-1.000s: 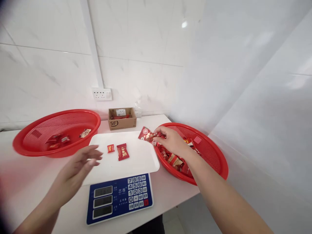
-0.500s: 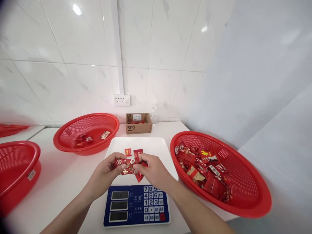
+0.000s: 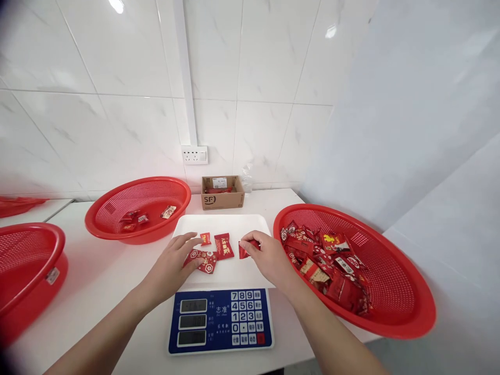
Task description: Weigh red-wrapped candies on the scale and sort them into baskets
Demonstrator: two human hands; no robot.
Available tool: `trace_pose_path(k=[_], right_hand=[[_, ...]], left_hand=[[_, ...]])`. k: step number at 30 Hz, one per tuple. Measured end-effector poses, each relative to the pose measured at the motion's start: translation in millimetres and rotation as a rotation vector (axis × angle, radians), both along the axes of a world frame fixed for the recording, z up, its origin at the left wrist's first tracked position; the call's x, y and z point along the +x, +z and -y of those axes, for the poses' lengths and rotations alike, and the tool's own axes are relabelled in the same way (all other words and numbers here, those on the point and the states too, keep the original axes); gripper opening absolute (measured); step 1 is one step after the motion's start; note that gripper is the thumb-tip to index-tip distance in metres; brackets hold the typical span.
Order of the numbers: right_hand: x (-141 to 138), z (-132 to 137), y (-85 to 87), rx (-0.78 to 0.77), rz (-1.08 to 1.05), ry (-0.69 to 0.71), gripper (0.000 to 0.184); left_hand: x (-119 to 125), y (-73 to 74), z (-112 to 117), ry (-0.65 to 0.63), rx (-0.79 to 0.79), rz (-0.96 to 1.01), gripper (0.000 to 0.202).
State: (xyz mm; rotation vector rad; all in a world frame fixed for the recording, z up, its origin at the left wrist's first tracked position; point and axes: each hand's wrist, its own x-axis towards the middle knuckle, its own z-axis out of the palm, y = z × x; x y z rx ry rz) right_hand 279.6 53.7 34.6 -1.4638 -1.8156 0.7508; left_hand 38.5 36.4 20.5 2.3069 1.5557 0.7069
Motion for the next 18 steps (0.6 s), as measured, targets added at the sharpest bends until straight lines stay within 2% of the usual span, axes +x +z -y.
trace_pose_path(k=[4,9,14,18], right_hand=[[-3,-8,-6.5,0.000,0.059,0.000,0.019],[-5,-9,-12.4,0.013,0.163,0.057,0.036],[0,4,-5.4,-0.028,0.252,0.143,0.033],[28,5,3.5,-0.014,0.328,0.036,0.033]], left_hand=[[11,-0.8,-4,-0.174,-0.115,-0.119,0.053],[23,0.5,-16,-0.327,-0.236,-0.254,0.068],[35,4.1,-31,-0.427,-0.242,-0.375,0.067],[39,7.9,-41,-0.500,-0.221,-0.452,0.062]])
